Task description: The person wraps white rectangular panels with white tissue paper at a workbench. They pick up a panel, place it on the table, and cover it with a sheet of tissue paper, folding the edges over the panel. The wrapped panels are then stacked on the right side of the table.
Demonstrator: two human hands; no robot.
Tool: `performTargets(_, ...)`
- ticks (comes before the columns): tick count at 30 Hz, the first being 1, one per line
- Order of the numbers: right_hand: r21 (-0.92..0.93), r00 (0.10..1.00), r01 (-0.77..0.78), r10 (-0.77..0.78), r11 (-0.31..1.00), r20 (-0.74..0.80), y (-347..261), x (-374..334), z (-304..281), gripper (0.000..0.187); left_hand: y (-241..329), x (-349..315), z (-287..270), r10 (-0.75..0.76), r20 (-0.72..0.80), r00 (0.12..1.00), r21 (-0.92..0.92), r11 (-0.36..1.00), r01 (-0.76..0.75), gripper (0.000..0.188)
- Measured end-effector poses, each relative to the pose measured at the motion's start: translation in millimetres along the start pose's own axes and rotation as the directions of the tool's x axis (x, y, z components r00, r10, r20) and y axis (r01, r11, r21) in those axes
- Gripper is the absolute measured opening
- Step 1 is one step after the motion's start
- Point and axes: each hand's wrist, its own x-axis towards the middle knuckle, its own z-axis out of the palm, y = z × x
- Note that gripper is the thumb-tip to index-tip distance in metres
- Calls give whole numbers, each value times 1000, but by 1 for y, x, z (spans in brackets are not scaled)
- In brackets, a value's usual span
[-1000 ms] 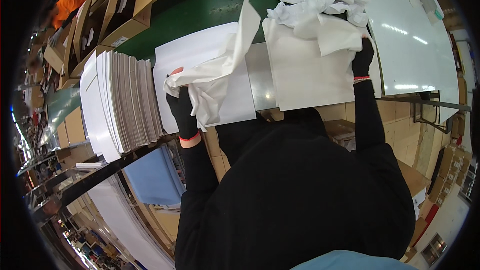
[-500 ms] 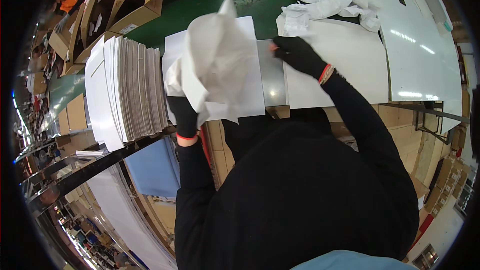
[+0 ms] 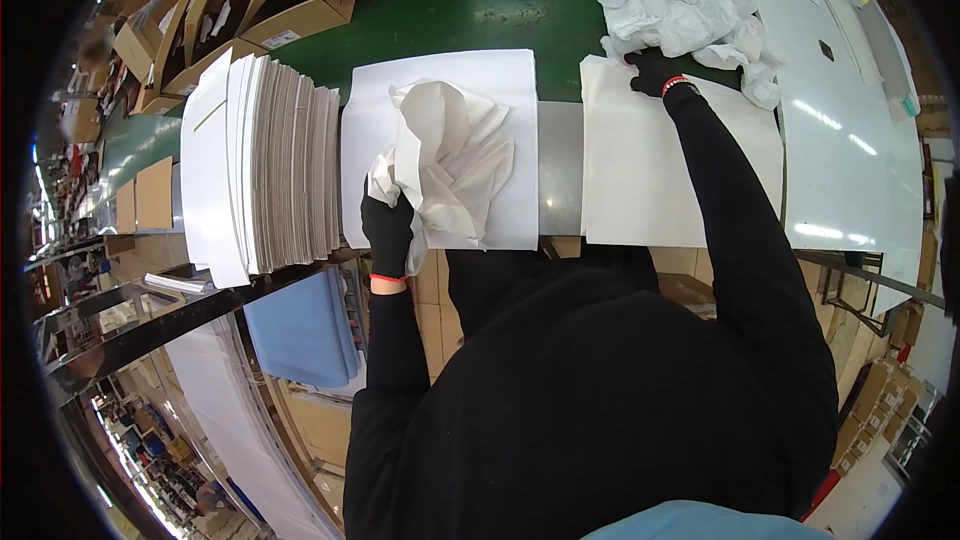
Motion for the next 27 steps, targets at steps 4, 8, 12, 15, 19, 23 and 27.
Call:
performTargets(4, -44, 964, -56, 43, 997, -261, -8, -11, -18, 33, -11, -3, -3, -15, -16, 1000, -9, 1000, 15, 44)
performTargets(8, 79, 790, 79, -14, 994, -613, -17, -27, -15, 34, -23, 0, -2, -8, -48, 999, -102, 995, 3, 43)
performTargets(12, 175, 832, 190, -64, 966, -551, -27, -54, -16, 45, 17, 10, 3, 34, -68, 997, -150, 988, -44, 36)
performTargets(15, 510, 790, 359, 37, 782, -612, -91, -79, -40, 66, 13, 12, -7, -44, 73, 996, -308, 949, 64, 31)
performTargets(19, 933, 888, 358, -297, -30, -350, -209, -129, -25, 75, 30, 1, -4, 47, 118, 992, -495, 869, 18, 26)
performTargets(23, 900, 804, 420, -510, 119, -307, -250, -129, -73, 57, 75, -10, 2, 128, 169, 977, -256, 963, -82, 63)
performTargets(27, 853, 799, 274, -389, -444, -459, -266, -80, 3, 51, 161, 8, 2, 562, 385, 732, 141, 748, -649, 75)
